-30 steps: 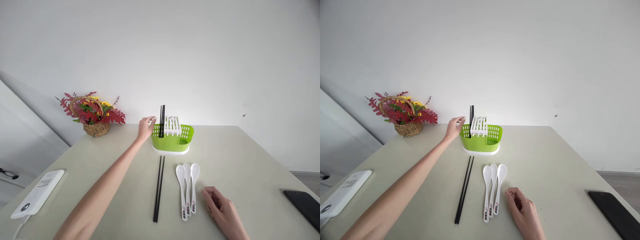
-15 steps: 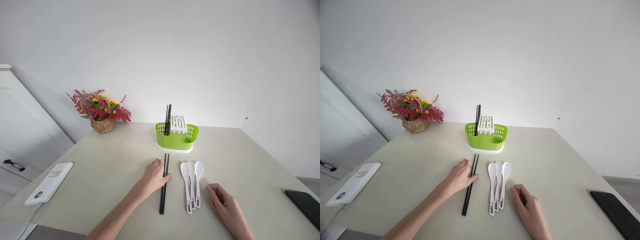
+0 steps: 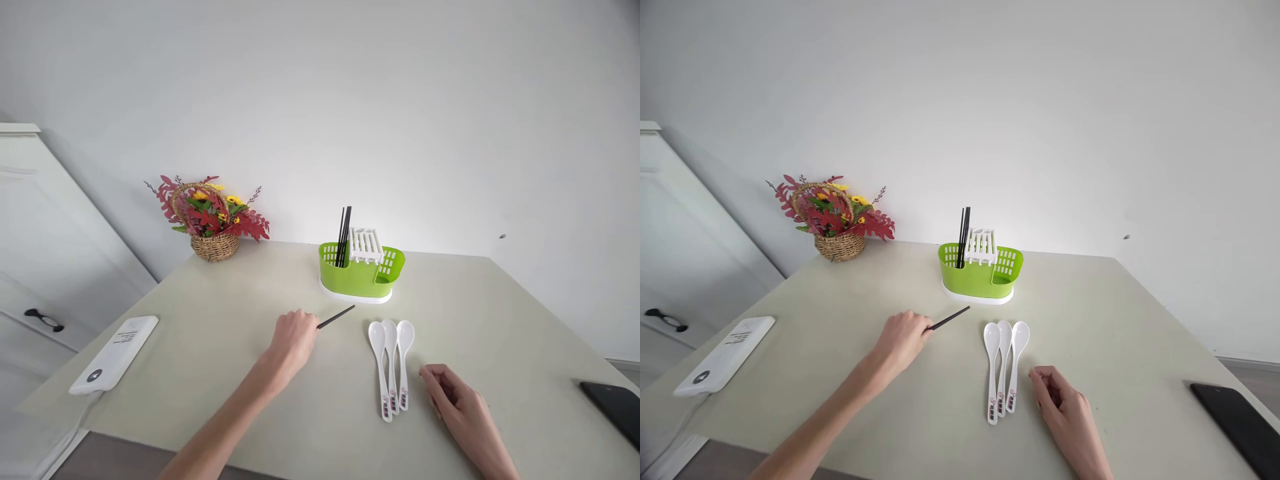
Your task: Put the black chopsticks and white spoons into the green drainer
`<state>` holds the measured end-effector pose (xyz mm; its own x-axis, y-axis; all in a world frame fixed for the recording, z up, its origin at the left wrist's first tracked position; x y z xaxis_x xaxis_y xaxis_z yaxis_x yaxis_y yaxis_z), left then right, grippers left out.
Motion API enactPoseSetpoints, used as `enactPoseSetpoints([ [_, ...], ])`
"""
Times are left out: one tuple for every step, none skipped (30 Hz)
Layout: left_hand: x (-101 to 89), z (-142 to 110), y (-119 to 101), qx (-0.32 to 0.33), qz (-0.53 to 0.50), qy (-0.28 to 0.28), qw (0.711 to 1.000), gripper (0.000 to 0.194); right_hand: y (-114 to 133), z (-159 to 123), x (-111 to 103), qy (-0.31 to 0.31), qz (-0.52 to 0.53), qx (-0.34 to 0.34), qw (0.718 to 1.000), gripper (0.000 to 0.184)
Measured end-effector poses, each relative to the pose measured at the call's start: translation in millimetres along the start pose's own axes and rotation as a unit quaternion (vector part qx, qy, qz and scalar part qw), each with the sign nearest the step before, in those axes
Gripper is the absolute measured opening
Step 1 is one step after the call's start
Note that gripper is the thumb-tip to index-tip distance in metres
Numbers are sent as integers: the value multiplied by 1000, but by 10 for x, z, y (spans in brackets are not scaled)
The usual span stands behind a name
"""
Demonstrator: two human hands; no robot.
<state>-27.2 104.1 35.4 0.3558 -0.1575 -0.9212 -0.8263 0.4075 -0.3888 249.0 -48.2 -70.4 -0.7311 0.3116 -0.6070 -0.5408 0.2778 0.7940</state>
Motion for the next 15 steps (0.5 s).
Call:
enactPoseSetpoints([
  [-79,-20,14,10,-45,-20,999,24,1,-2,-1,1,0,-1,1000,50],
  [-158,-45,18,23,-99,-39,994,25,7,-5,-3,-1,3,-2,1000,50],
  [-232,-73,13,36,-163,-58,984,26,17,-8,-6,-6,8,-4,1000,51],
  [-295,-102,4,49,-236,-79,967,26,36,-14,-8,-8,15,-5,1000,51],
  [-343,-132,-8,59,-301,-97,947,26,64,-24,-7,-4,22,-6,1000,52],
  [-373,-159,-17,65,-351,-111,928,27,102,-39,-4,0,28,-7,1000,53],
  [-381,-183,-22,67,-383,-120,913,27,151,-60,1,2,34,-9,999,53],
  [-370,-202,-21,66,-401,-126,905,27,209,-86,10,2,40,-14,999,53],
  [-342,-217,-12,63,-410,-130,901,26,275,-117,23,1,46,-21,999,53],
  [-302,-227,3,60,-414,-132,899,25,346,-149,39,0,51,-31,998,52],
  [-254,-233,23,59,-416,-133,898,25,418,-180,59,1,57,-41,998,51],
  [-204,-236,47,58,-416,-132,898,24,489,-208,84,7,64,-51,997,51],
  [-157,-237,71,58,-415,-132,898,24,555,-230,113,16,71,-60,996,49],
  [-117,-238,94,58,-414,-134,899,24,617,-244,146,26,78,-69,994,48],
  [-85,-238,113,57,-413,-136,898,24,673,-249,184,36,86,-79,993,47],
])
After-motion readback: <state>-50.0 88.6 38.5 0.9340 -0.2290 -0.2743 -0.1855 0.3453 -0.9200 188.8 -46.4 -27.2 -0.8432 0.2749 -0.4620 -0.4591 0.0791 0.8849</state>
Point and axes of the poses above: each hand's wrist, its own z-axis towards the middle knuckle, its own x-axis out of the palm, y = z × x, the point moved 1 cm from there along z, towards the middle knuckle, and after that the axes turned 6 degrees about -z, right-handed, at the moved point
